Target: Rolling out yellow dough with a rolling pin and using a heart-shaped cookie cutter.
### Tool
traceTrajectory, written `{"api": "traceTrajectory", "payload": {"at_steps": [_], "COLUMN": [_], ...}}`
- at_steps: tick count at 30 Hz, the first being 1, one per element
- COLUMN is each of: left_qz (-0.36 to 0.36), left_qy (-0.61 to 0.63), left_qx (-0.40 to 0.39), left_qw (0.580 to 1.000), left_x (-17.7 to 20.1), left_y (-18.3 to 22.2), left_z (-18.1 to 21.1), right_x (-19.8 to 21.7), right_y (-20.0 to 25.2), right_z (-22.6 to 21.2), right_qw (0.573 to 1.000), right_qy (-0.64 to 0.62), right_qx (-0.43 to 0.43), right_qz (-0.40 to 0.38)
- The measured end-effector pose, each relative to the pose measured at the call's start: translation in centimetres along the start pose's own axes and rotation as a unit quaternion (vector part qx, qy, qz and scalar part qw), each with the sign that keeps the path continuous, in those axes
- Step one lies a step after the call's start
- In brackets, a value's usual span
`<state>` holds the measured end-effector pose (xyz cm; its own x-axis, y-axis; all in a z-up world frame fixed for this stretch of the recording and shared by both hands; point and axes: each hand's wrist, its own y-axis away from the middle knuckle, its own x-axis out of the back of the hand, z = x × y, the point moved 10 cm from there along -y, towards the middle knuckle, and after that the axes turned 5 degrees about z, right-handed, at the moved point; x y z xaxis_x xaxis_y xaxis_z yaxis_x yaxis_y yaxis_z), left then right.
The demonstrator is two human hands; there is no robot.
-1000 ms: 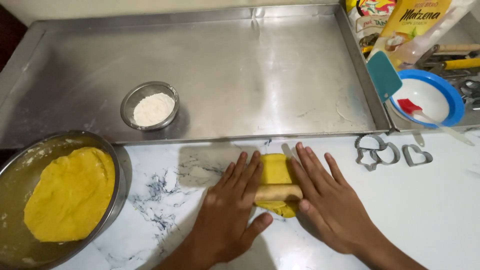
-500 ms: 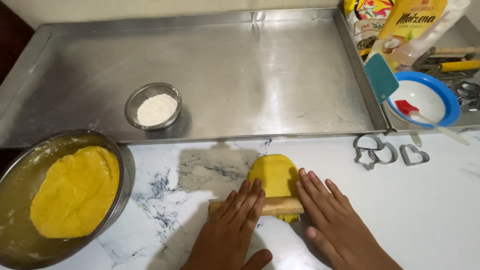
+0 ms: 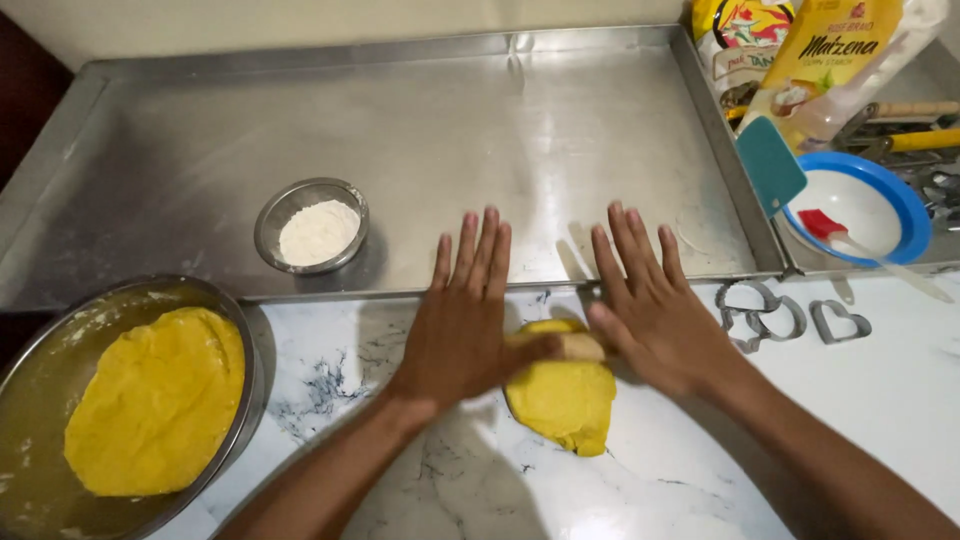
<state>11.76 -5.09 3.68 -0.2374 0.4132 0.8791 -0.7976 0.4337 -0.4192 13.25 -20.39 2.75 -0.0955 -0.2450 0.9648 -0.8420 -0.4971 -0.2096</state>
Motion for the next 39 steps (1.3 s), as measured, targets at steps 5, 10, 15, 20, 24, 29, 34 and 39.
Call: {"api": "traceTrajectory", "payload": {"at_steps": [5,10,15,20,24,29,34,39], "left_qz": [-0.004,-0.025,-0.064,-0.104,-0.097,-0.104,-0.114,-0.124], "left_qy": [-0.046,-0.046,-0.036,0.028,0.114,0.143,0.170,0.156], "left_qx": [0.000,-0.026,-0.036,-0.012,0.010,0.021,0.026,0.013], "left_qw": [0.999,0.998,0.997,0.994,0.989,0.984,0.978,0.980], "left_x": [0.0,-0.7,-0.4,-1.0,0.0,0.7,1.1,1.8], "left_y": [-1.7,0.1,1.5,3.0,3.9,5.3,6.3,7.3], "left_z": [-0.9,-0.2,0.7,1.2,1.5,2.6,3.4,4.6], "right_x": [-0.7,-0.4,0.4,0.4,0.4,0.4,0.5,0.7], "right_y": [-1.0,1.0,2.0,3.5,4.0,5.5,6.5,7.6], "right_z": [0.5,-0.7,-1.9,-2.6,-2.9,-3.8,-4.5,-5.7], "right_qw": [1.000,1.000,1.000,0.999,1.000,1.000,1.000,0.998], "right_qy": [0.015,0.011,0.023,0.031,0.001,0.002,-0.016,-0.046], "right_qx": [-0.004,-0.004,-0.002,-0.002,-0.006,-0.006,-0.007,0.010], "right_qz": [-0.010,-0.006,0.011,0.016,-0.011,-0.005,-0.022,-0.033]}}
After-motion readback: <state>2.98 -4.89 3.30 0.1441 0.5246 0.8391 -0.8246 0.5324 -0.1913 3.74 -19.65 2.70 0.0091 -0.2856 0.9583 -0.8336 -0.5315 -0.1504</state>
